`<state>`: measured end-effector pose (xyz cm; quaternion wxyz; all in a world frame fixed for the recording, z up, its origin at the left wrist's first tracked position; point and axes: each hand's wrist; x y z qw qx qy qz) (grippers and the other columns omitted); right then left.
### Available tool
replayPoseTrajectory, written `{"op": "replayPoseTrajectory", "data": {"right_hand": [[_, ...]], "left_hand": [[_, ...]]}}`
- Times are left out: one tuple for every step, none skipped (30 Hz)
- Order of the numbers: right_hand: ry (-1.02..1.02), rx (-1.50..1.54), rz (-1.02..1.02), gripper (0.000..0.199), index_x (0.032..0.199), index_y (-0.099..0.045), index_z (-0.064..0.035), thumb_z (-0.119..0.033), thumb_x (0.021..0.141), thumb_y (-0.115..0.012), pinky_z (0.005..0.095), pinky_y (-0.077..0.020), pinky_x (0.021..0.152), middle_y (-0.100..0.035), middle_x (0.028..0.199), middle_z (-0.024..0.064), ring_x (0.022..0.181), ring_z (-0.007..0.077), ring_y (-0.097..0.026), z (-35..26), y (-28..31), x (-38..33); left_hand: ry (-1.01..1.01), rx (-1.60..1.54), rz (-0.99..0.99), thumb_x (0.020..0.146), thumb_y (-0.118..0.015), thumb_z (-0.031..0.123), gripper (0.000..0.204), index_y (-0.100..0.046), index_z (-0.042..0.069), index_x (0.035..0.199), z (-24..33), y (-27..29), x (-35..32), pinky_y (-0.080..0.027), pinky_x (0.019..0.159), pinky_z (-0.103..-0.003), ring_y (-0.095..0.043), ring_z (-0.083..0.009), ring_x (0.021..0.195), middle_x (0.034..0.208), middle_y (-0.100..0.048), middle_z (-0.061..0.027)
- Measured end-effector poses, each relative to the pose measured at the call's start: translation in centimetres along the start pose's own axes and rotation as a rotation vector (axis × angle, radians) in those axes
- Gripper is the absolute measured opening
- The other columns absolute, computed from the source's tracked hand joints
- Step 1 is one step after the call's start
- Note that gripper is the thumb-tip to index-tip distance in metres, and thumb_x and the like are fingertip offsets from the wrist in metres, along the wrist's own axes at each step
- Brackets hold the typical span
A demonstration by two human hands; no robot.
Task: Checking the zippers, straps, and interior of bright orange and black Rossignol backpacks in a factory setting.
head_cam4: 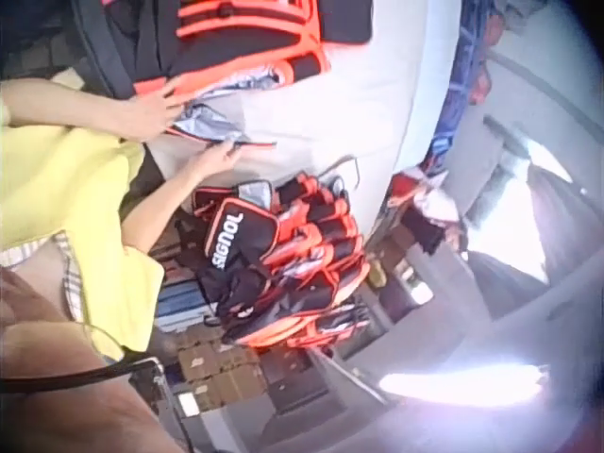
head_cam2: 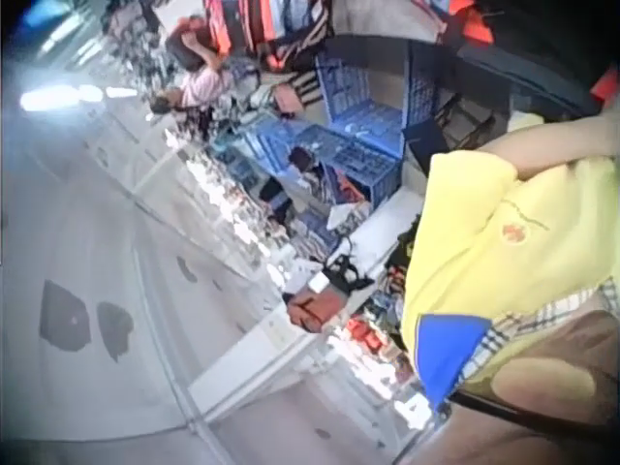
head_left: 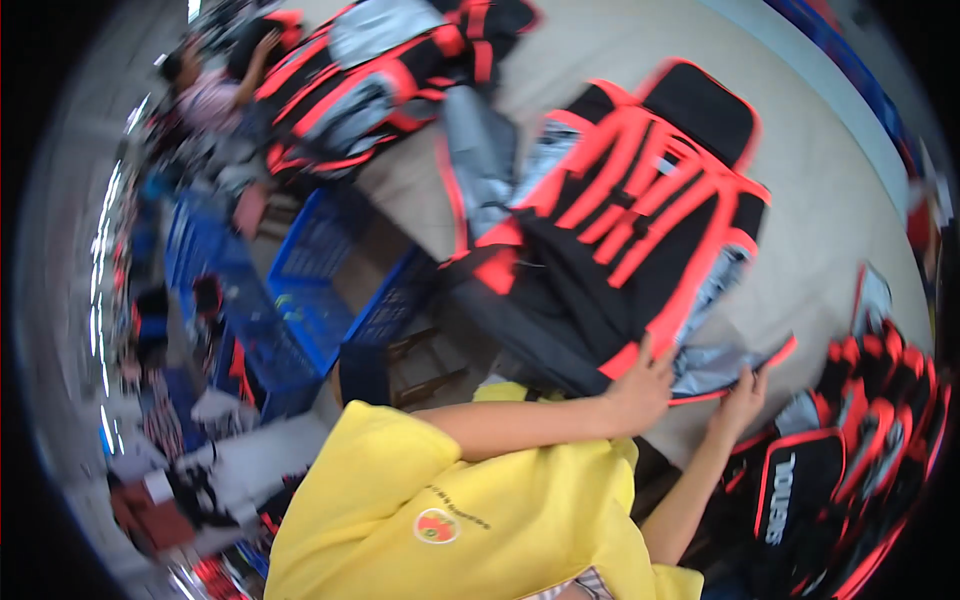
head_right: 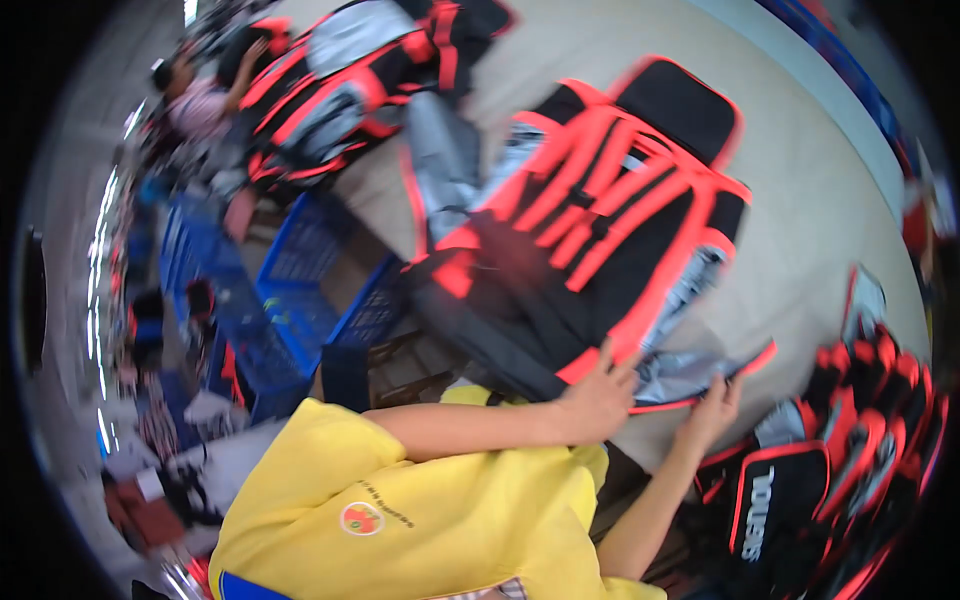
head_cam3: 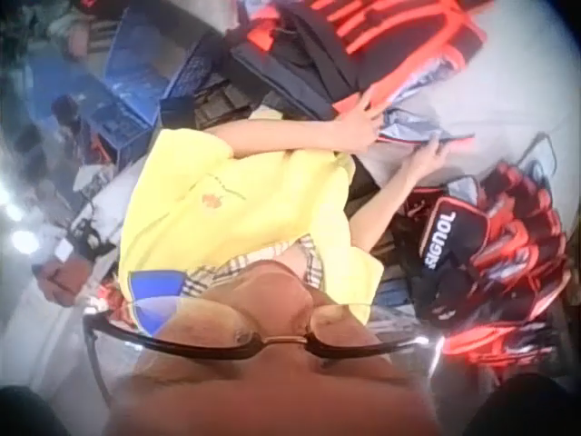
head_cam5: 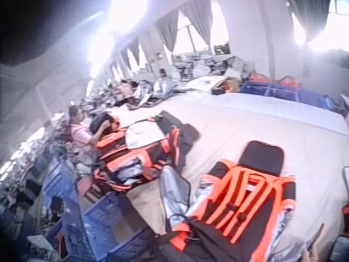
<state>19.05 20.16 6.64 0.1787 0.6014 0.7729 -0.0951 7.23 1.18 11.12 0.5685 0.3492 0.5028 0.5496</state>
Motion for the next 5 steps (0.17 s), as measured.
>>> {"op": "replayPoseTrajectory", "data": {"right_hand": [[-0.038, 0.007, 0.027, 0.052, 0.154, -0.053, -0.0063, -0.022, 0.106, -0.062, 0.0250, -0.0507, 0.076, -0.067, 0.110, 0.0015, 0.094, 0.0069, -0.062, 0.1, -0.1, 0.0], [-0.040, 0.083, -0.062, 0.052, 0.154, -0.053, -0.0080, -0.030, 0.108, -0.062, 0.0264, -0.0514, 0.079, -0.066, 0.109, 0.0014, 0.095, 0.0084, -0.063, 0.2, -0.4, 0.2], [-0.038, 0.143, -0.107, 0.054, 0.153, -0.053, -0.0097, -0.040, 0.109, -0.061, 0.0295, -0.0523, 0.085, -0.064, 0.107, 0.0011, 0.097, 0.0118, -0.063, 0.3, -0.4, 0.0], [-0.048, 0.039, -0.146, 0.058, 0.154, -0.052, -0.0112, -0.049, 0.110, -0.054, 0.0315, -0.0524, 0.090, -0.065, 0.121, 0.0027, 0.108, 0.0142, -0.064, 0.5, -0.7, -0.2], [-0.042, 0.032, -0.149, 0.058, 0.154, -0.052, -0.0112, -0.049, 0.110, -0.054, 0.0315, -0.0524, 0.090, -0.065, 0.121, 0.0027, 0.108, 0.0142, -0.064, 0.5, -1.1, -0.1]], "left_hand": [[0.010, 0.035, 0.072, 0.087, -0.067, 0.031, 0.040, -0.078, 0.001, 0.112, 0.2, -0.1, -0.8, -0.025, 0.119, -0.074, -0.037, -0.0403, 0.152, 0.139, -0.063, -0.0209], [-0.017, -0.035, 0.211, 0.086, -0.070, 0.031, 0.045, -0.075, 0.002, 0.119, -0.3, -0.4, -2.3, -0.025, 0.120, -0.073, -0.035, -0.0409, 0.153, 0.146, -0.058, -0.0204], [-0.068, -0.122, 0.231, 0.084, -0.073, 0.030, 0.051, -0.072, 0.002, 0.126, -0.8, -0.8, -3.7, -0.024, 0.121, -0.072, -0.033, -0.0415, 0.155, 0.153, -0.054, -0.0199], [-0.069, -0.344, 0.253, 0.086, -0.075, 0.032, 0.057, -0.067, 0.006, 0.135, -1.7, -1.0, -4.9, -0.022, 0.122, -0.072, -0.032, -0.0418, 0.155, 0.159, -0.047, -0.0185], [-0.083, -0.582, 0.165, 0.088, -0.077, 0.033, 0.064, -0.062, 0.009, 0.144, -3.0, -1.3, -6.4, -0.020, 0.123, -0.073, -0.030, -0.0421, 0.156, 0.166, -0.040, -0.0172]]}}
Point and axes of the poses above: each hand's wrist, its own x-axis towards the middle knuckle, its own y-axis out of the back of the hand, z = x × y
